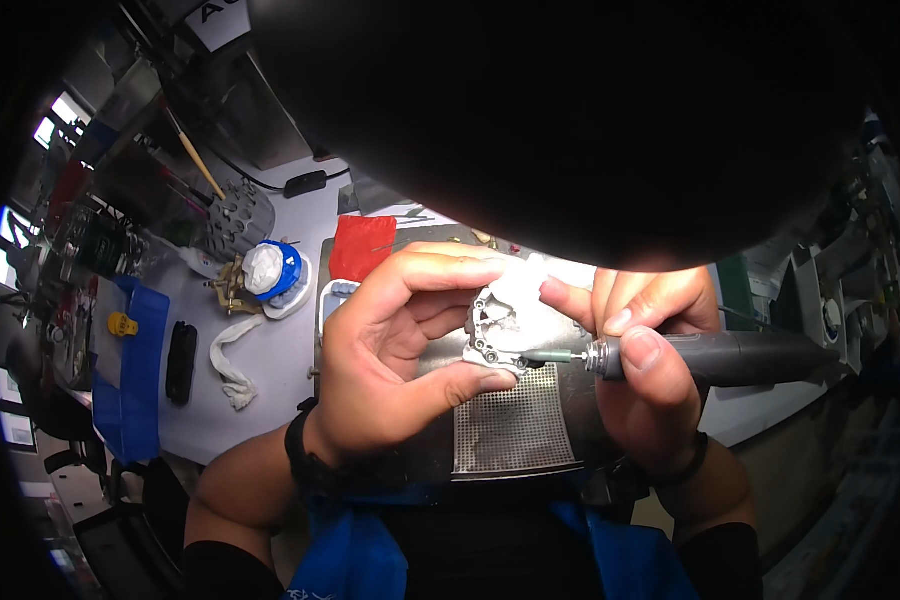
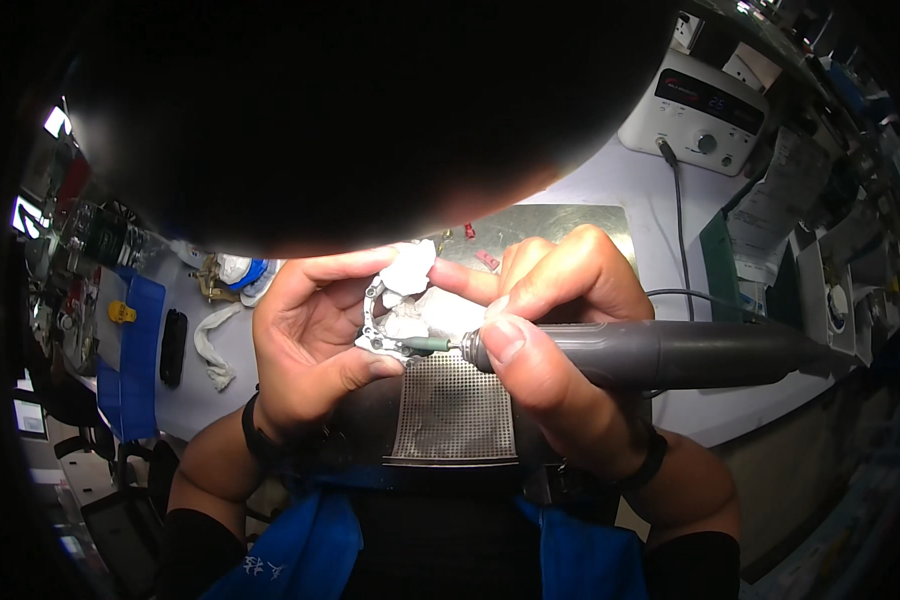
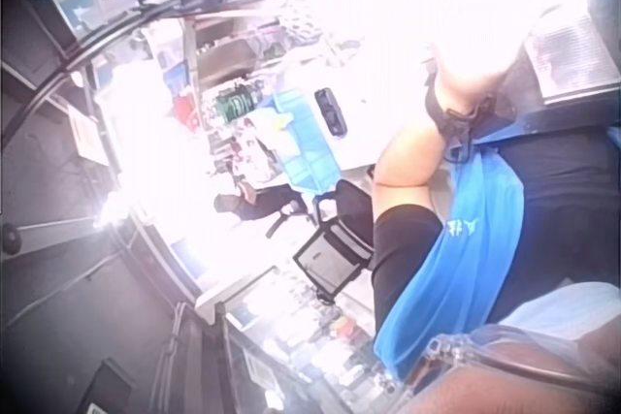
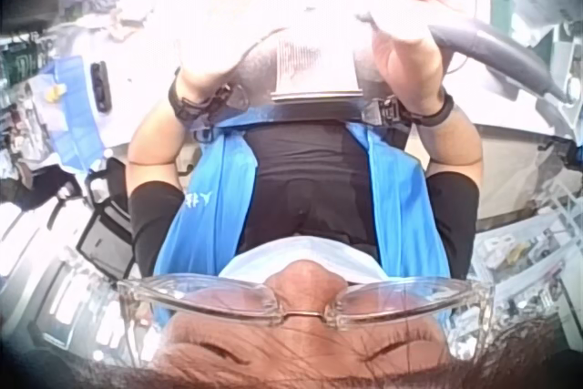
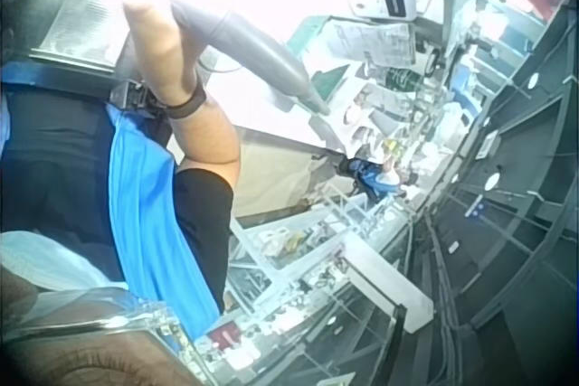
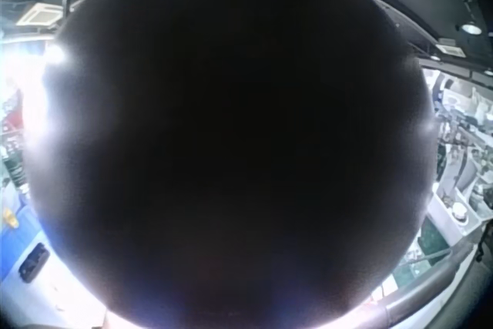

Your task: The person holds a dental framework and a white mold, grinding the metal surface with a rotary tool. They rotate the framework to reach different sections, occasionally wiping the metal with a cloth before resuming the grinding.

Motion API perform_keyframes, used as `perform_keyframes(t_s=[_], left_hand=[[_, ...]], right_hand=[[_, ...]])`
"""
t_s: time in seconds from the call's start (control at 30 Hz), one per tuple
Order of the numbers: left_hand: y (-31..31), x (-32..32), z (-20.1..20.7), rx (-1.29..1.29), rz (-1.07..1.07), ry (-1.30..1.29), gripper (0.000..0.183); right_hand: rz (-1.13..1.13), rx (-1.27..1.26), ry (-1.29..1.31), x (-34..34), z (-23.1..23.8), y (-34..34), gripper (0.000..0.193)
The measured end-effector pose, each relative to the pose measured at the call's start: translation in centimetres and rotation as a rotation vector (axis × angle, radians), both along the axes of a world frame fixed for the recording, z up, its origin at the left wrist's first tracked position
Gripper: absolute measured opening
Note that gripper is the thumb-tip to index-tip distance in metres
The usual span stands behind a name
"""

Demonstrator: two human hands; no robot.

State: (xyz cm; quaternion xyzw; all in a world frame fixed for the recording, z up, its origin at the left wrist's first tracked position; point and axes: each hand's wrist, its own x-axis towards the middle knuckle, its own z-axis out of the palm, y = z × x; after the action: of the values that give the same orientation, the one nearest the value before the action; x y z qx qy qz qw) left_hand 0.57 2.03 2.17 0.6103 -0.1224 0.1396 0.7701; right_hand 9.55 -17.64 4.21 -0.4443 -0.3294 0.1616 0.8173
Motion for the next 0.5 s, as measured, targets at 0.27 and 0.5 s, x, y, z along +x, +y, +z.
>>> perform_keyframes(t_s=[0.27, 0.5], left_hand=[[-0.02, 0.07, 0.14, -0.033, -0.050, 0.009, 0.062], [0.08, 0.16, 0.45, -0.038, -0.073, 0.056, 0.061]], right_hand=[[-0.108, -0.001, -0.023, -0.12, -0.23, 0.63, 0.014], [-0.021, 0.051, 0.047, 0.37, -0.35, 0.32, 0.018]])
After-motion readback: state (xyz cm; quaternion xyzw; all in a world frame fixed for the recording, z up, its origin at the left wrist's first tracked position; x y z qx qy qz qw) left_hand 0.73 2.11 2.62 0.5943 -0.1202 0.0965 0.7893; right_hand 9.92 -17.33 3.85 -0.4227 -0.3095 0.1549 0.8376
